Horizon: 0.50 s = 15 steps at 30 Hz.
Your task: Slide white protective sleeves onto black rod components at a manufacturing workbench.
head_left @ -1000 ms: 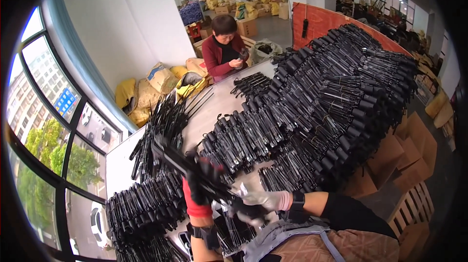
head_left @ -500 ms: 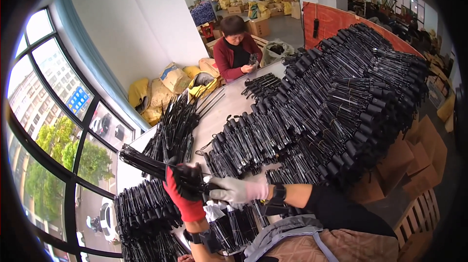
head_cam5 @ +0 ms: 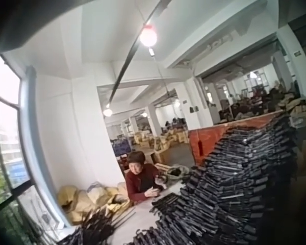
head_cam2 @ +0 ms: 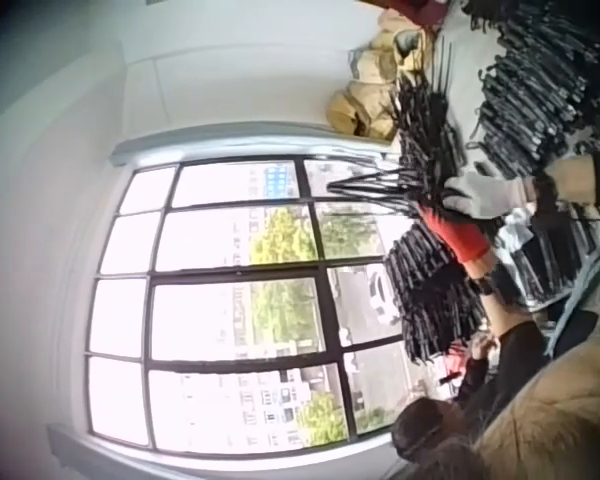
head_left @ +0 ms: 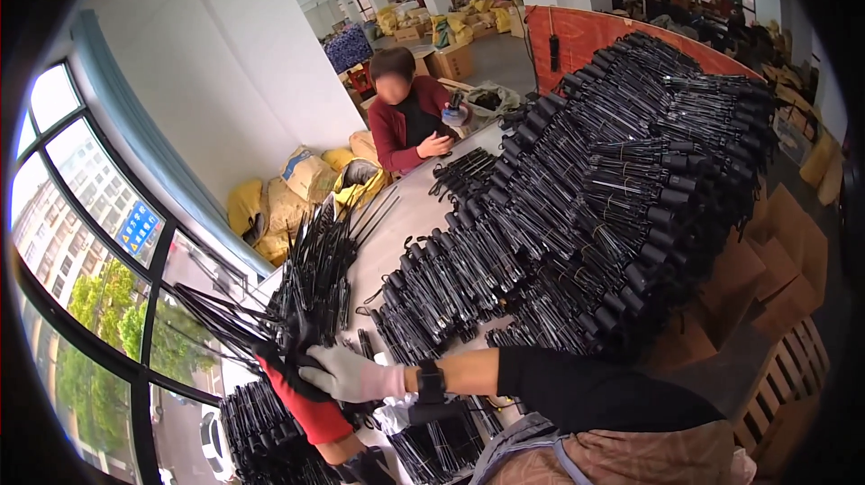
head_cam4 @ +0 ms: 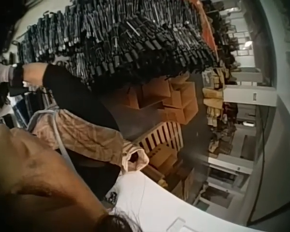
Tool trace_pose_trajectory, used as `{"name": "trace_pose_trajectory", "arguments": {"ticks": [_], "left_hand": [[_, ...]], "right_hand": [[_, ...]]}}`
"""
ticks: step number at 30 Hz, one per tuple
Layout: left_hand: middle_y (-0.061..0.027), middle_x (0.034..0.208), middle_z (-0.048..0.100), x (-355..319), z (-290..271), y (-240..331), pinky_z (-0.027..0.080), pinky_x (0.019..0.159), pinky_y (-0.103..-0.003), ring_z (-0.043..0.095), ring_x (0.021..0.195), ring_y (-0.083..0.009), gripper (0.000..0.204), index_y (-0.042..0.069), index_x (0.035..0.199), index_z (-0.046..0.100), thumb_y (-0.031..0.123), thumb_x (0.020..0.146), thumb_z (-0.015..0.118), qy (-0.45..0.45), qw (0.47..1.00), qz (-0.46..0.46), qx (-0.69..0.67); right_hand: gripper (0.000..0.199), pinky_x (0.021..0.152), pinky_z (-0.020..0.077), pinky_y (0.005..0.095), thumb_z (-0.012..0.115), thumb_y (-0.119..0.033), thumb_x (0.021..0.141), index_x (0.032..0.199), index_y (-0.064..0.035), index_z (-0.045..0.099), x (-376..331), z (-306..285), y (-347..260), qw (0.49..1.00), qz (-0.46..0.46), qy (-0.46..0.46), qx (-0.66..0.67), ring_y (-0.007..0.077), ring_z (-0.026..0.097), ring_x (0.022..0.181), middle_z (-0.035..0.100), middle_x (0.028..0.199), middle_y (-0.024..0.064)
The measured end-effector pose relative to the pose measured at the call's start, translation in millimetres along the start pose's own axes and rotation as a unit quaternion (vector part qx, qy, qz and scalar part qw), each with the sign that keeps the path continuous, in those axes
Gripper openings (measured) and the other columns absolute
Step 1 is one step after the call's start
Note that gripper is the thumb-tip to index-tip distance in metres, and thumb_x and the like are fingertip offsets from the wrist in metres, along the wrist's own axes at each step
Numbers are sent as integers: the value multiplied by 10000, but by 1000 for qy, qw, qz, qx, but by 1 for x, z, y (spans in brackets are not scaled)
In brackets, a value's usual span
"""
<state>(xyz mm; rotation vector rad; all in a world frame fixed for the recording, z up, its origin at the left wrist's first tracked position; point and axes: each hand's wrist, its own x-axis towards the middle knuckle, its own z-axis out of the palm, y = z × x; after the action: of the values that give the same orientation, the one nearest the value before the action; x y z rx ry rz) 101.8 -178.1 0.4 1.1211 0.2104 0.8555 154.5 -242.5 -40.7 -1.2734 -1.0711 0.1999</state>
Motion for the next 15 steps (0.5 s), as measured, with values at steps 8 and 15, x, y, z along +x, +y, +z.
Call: {"name": "trace_pose_trajectory", "arguments": {"ticks": [8, 15], "left_hand": [[-38, 720, 557, -13, -15, -19, 492, 666, -305, 552, 643, -148, 513, -13, 1139, 572, 457, 1006, 412, 54, 995, 42, 65], [-59, 794, 593, -22, -11, -13, 493, 732, -326, 583, 701, -175, 504, -25, 1149, 556, 431, 1013, 390, 70, 986, 55, 145]], "right_hand": [[342, 691, 470, 430, 528, -254, 952, 967, 83, 582, -13, 2, 4, 997, -67, 31, 4, 385, 638, 786, 631, 822, 271], [365, 674, 469, 415, 528, -269, 956, 929, 89, 592, -24, -17, -13, 996, 48, -73, 36, 338, 637, 728, 626, 777, 242]]}}
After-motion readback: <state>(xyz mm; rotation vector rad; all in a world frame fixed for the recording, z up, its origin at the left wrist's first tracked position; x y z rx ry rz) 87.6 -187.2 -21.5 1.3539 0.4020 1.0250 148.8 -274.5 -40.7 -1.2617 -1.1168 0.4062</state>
